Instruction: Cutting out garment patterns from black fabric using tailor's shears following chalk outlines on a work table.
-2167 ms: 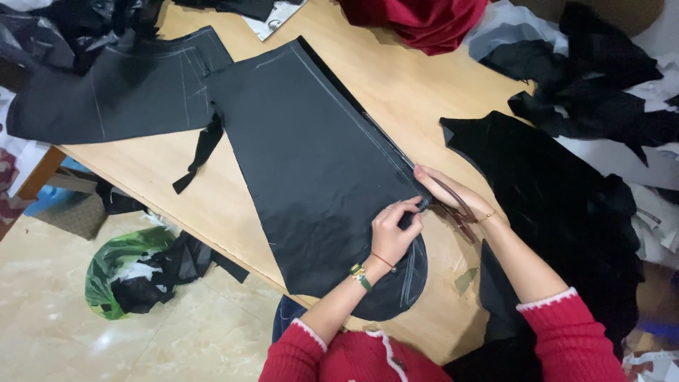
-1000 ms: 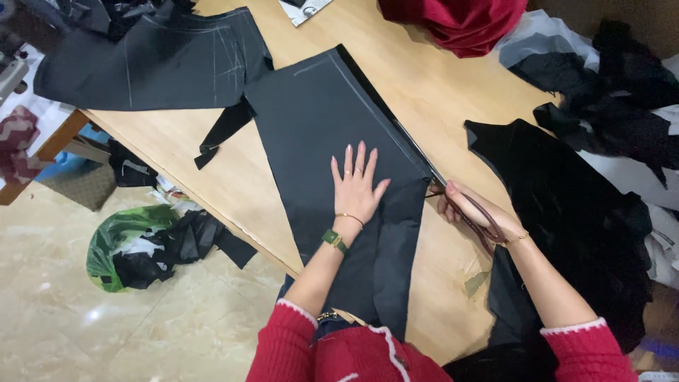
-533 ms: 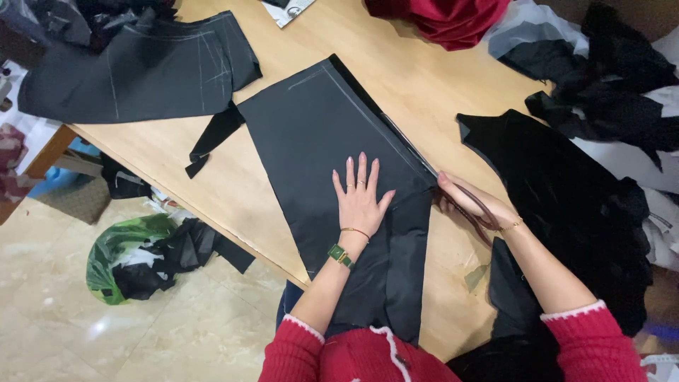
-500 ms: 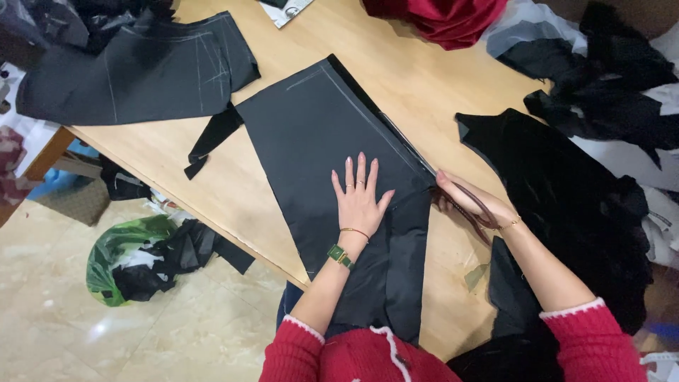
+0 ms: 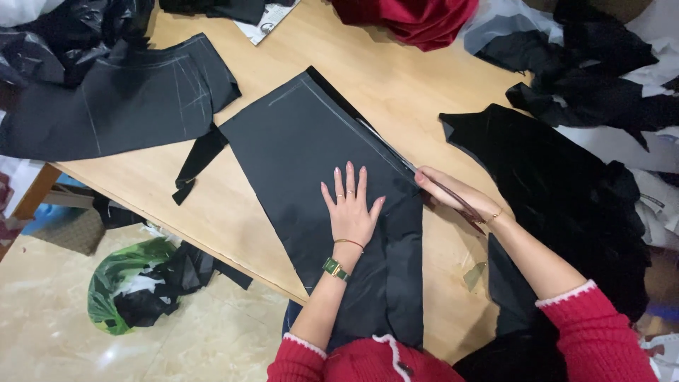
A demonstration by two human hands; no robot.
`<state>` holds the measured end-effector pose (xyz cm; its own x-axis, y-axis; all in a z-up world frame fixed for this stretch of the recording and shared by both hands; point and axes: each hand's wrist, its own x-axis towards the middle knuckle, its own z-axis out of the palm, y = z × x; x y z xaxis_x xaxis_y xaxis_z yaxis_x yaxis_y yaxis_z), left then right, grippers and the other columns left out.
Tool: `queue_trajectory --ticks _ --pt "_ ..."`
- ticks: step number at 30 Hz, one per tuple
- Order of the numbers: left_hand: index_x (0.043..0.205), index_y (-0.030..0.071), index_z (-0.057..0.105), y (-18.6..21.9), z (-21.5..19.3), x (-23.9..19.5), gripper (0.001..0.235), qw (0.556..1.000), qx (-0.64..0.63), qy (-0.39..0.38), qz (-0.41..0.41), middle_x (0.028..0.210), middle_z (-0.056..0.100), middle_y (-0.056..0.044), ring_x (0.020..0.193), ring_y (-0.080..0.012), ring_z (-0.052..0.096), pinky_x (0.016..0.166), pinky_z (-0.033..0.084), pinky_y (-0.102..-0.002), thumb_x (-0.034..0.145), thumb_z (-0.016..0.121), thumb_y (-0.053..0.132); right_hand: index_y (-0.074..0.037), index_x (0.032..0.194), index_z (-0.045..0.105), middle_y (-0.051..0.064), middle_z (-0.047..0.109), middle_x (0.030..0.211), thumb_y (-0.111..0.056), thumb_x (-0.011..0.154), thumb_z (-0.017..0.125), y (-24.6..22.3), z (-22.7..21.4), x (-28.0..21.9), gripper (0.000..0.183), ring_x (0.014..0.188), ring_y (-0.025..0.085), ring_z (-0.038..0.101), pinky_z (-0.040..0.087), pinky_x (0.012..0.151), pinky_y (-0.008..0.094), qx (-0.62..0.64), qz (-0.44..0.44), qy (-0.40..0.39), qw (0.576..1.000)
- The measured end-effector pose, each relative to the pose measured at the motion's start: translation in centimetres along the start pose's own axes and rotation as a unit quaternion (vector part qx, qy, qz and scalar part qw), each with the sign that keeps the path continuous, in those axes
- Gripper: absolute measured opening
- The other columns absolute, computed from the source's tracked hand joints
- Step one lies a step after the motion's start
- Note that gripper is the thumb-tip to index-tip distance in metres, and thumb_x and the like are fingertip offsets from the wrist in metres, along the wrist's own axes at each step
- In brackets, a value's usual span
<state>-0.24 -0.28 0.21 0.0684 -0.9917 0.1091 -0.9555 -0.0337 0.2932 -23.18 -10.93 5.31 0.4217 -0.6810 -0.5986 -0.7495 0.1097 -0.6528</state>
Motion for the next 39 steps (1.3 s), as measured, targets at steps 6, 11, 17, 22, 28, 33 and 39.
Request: queue_trajectory --ticks 6,11,17,22,28,33,39 --pt "0.164 0.024 0.02 0.0 -0.1 0.0 0.078 1.0 -0.001 0.008 0.003 0.173 0.009 -0.009 0.158 -0.033 0.008 0.123 0.002 -0.067 0.101 0.041 0.065 -0.015 0.11 0.065 0.004 0.058 0.072 -0.064 0.103 0.032 -0.3 0.0 -0.5 0.059 0.068 0.017 0.062 0.052 0.067 0.031 0.016 0.016 0.019 1.0" --pt "0.163 0.024 0.022 0.0 -0.3 0.0 0.076 1.0 -0.011 0.011 0.005 0.173 0.01 -0.009 0.158 -0.0332 0.008 0.123 0.002 -0.066 0.101 0.041 0.064 -0.016 0.115 0.066 0.011 0.067 0.082 -0.064 0.101 0.037 -1.3 0.0 -1.3 0.058 0.079 0.022 0.069 0.056 0.077 0.037 0.041 0.049 0.021 0.998" --pt "0.163 0.025 0.022 -0.1 -0.5 0.1 0.076 1.0 -0.014 0.004 0.001 0.173 0.011 -0.008 0.158 -0.0324 0.008 0.123 0.002 -0.066 0.101 0.04 0.065 -0.015 0.131 0.063 0.023 0.068 0.111 -0.064 0.101 0.038 -5.6 -0.8 -0.6 0.063 0.104 0.031 0.068 0.051 0.096 0.045 0.035 0.018 0.021 0.999" --pt "0.163 0.027 0.02 0.0 -0.7 0.3 0.075 1.0 -0.015 -0.014 -0.006 0.173 0.009 -0.007 0.158 -0.0316 0.007 0.123 0.001 -0.065 0.101 0.039 0.064 -0.012 0.125 0.06 0.025 0.065 0.109 -0.071 0.099 0.036 -6.0 -1.2 1.9 0.069 0.108 0.036 0.063 0.049 0.095 0.048 0.012 0.007 0.005 1.0" --pt "0.163 0.027 0.019 0.0 -1.0 0.3 0.075 0.999 -0.019 -0.035 -0.011 0.173 0.008 -0.007 0.158 -0.0319 0.006 0.123 0.001 -0.065 0.101 0.037 0.065 -0.011 0.128 0.057 0.028 0.064 0.113 -0.07 0.1 0.03 -6.1 -1.0 2.8 0.071 0.115 0.039 0.06 0.046 0.099 0.048 -0.015 0.007 -0.004 1.0" --pt "0.163 0.025 0.019 0.0 -1.1 0.4 0.075 0.999 -0.014 -0.036 -0.007 0.173 0.008 -0.009 0.158 -0.0327 0.006 0.123 0.001 -0.065 0.102 0.037 0.064 -0.006 0.118 0.059 0.03 0.065 0.1 -0.067 0.103 0.032 -3.8 -0.7 4.8 0.068 0.101 0.041 0.064 0.05 0.092 0.048 -0.009 -0.009 0.017 1.0" --pt "0.164 0.025 0.016 0.0 -1.3 0.5 0.076 0.998 -0.017 -0.054 -0.01 0.173 0.005 -0.009 0.158 -0.0328 0.003 0.122 0.0 -0.066 0.102 0.037 0.064 -0.012 0.117 0.062 0.022 0.068 0.096 -0.066 0.101 0.038 -2.9 -0.5 6.1 0.061 0.098 0.034 0.066 0.051 0.086 0.044 -0.004 -0.003 0.021 1.0"
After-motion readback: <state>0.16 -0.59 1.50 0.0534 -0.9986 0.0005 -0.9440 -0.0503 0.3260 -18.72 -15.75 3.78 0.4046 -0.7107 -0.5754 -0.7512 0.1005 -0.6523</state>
